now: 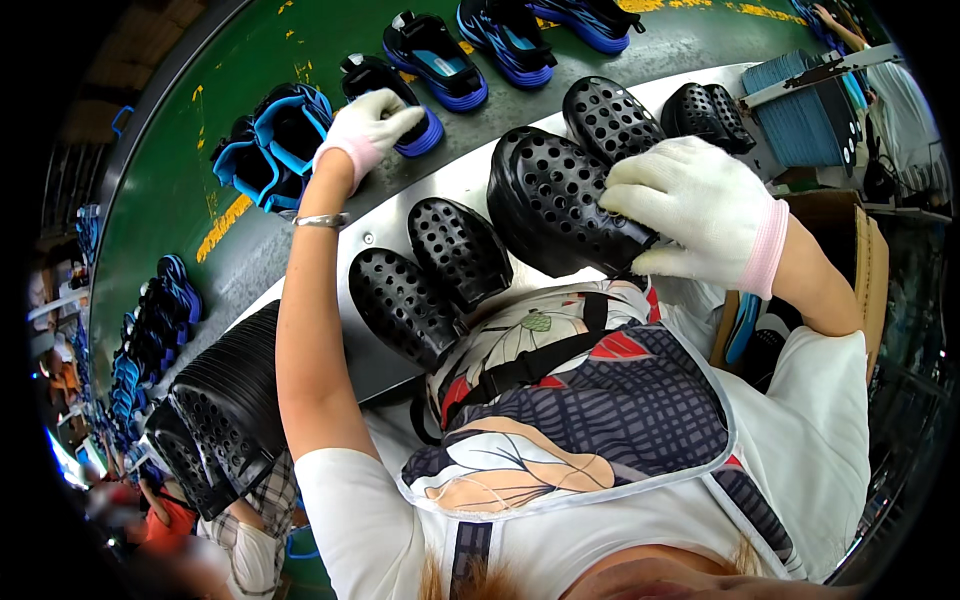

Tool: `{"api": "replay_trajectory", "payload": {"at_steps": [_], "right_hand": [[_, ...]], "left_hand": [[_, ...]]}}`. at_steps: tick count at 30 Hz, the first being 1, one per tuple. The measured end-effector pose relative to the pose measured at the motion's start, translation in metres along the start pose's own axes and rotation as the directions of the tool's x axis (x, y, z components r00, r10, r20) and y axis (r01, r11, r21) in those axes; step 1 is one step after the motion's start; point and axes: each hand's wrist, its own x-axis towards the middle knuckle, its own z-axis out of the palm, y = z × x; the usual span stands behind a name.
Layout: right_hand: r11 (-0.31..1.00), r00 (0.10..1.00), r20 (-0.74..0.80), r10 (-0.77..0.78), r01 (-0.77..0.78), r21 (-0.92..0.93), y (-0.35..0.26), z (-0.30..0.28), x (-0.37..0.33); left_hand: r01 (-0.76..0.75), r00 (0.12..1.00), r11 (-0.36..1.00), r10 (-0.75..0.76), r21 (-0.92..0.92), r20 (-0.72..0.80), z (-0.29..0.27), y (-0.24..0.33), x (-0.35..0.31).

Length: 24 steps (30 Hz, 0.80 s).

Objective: The person picks up perforated black plastic inserts and fits them inside blue and black sneakers positioned on a production line.

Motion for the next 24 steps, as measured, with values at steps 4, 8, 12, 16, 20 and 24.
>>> {"api": "replay_trajectory", "payload": {"at_steps": [4,8,12,16,20,24], "right_hand": [[0.998,0.999,-0.011,-0.039,0.038,-0.055,0.0,-0.002,0.0],[0.992,0.997,-0.056,-0.043,0.036,-0.117,0.0,-0.002,0.005],[0.989,0.997,-0.048,-0.054,0.047,-0.143,0.001,-0.003,0.012],[0.991,0.998,-0.043,-0.04,0.034,-0.132,0.004,-0.001,0.015],[0.989,0.997,-0.057,-0.044,0.035,-0.144,0.005,0.001,0.017],[0.994,0.999,-0.022,-0.042,0.039,-0.1,0.008,-0.001,0.018]], "left_hand": [[0.072,0.997,0.955,-0.067,-0.286,0.027,-0.014,-0.002,-0.001],[0.107,0.994,0.878,-0.106,-0.466,0.027,-0.032,0.001,-0.005],[0.083,0.996,0.83,-0.061,-0.551,0.058,-0.036,0.005,-0.008],[0.1,0.994,0.775,-0.05,-0.624,0.097,-0.029,0.0,-0.021],[0.171,0.969,0.7,-0.246,-0.694,-0.01,-0.002,-0.03,-0.03],[0.087,0.948,0.888,-0.212,-0.451,-0.236,0.008,-0.053,-0.03]]}}
